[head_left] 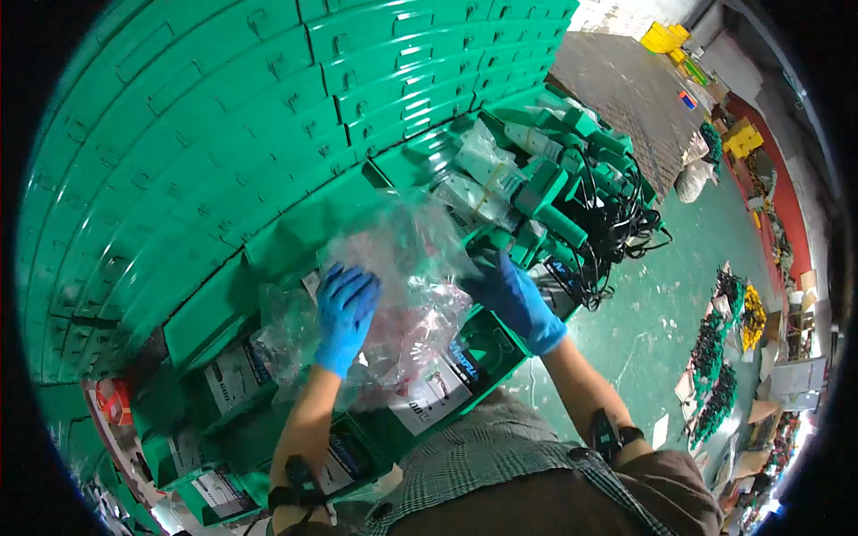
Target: Packing power tools and manuals into plastic bags and placing them in storage bins.
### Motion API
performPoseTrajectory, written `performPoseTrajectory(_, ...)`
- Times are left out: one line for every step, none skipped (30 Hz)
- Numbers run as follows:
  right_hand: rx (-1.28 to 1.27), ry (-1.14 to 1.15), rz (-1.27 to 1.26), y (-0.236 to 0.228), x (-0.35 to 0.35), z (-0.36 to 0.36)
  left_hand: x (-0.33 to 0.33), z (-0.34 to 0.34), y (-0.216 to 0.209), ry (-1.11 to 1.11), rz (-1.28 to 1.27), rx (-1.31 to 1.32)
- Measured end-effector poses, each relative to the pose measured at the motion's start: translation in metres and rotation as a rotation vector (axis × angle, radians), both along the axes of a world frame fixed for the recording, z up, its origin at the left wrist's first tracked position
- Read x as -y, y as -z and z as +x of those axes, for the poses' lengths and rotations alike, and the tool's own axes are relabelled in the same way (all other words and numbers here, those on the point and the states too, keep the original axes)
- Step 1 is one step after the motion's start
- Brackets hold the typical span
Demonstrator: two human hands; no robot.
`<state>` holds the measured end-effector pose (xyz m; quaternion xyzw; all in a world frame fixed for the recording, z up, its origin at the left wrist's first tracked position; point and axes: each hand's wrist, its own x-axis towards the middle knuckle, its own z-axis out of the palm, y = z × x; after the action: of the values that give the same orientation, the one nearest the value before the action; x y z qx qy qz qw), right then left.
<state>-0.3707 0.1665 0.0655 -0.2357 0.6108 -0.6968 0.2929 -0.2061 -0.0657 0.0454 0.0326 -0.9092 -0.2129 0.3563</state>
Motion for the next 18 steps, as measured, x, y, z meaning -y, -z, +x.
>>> performPoseTrajectory(0.003, -0.076, 0.001, 0.001, 0.009, 0.004, 0.002, 0.017, -0.005, 0.036, -0.063, 0.009)
performPoseTrajectory(0.004, -0.148, 0.004, 0.003, 0.018, 0.006, 0.004, 0.028, -0.004, 0.051, -0.116, 0.046)
performPoseTrajectory(0.536, -0.171, -0.098, -0.02, 0.036, 0.017, 0.009, 0.045, -0.001, 0.054, -0.167, 0.091)
performPoseTrajectory(1.055, -0.173, -0.206, -0.035, 0.045, 0.023, 0.014, 0.054, -0.001, 0.067, -0.226, 0.123)
performPoseTrajectory(0.983, -0.145, -0.117, -0.025, 0.046, 0.025, 0.018, 0.062, 0.002, 0.036, -0.28, 0.234)
performPoseTrajectory(0.907, -0.11, -0.033, -0.007, 0.042, 0.024, 0.021, 0.066, 0.005, 0.012, -0.335, 0.342)
performPoseTrajectory(0.837, -0.089, 0.051, -0.002, 0.044, 0.026, 0.024, 0.073, 0.005, -0.024, -0.392, 0.459)
performPoseTrajectory(0.866, -0.08, 0.075, 0.001, 0.041, 0.028, 0.026, 0.079, 0.006, -0.105, -0.462, 0.67)
performPoseTrajectory(0.842, -0.066, 0.097, 0.002, 0.037, 0.031, 0.021, 0.08, -0.001, -0.126, -0.419, 0.669)
performPoseTrajectory(0.814, -0.057, 0.115, 0.002, 0.033, 0.033, 0.014, 0.082, -0.015, -0.152, -0.378, 0.664)
performPoseTrajectory(0.785, -0.048, 0.133, 0.001, 0.031, 0.034, 0.006, 0.079, -0.023, -0.179, -0.338, 0.659)
performPoseTrajectory(0.835, -0.019, 0.101, -0.005, 0.03, 0.037, -0.008, 0.077, -0.024, -0.215, -0.118, 0.573)
performPoseTrajectory(0.77, -0.069, 0.096, 0.0, 0.027, 0.037, -0.025, 0.07, -0.028, -0.255, 0.098, 0.479)
performPoseTrajectory(0.706, -0.118, 0.091, 0.009, 0.023, 0.036, -0.044, 0.061, -0.032, -0.293, 0.311, 0.379)
performPoseTrajectory(0.642, -0.172, 0.085, 0.015, 0.02, 0.035, -0.063, 0.051, -0.031, -0.259, 0.387, 0.323)
performPoseTrajectory(0.537, -0.17, 0.259, 0.01, 0.023, 0.034, -0.081, 0.04, -0.03, -0.231, 0.458, 0.261)
performPoseTrajectory(0.441, -0.176, 0.26, 0.013, 0.023, 0.033, -0.103, 0.023, -0.038, -0.228, 0.619, 0.244)
performPoseTrajectory(0.349, -0.172, 0.263, 0.021, 0.022, 0.031, -0.125, 0.004, -0.044, -0.216, 0.782, 0.229)
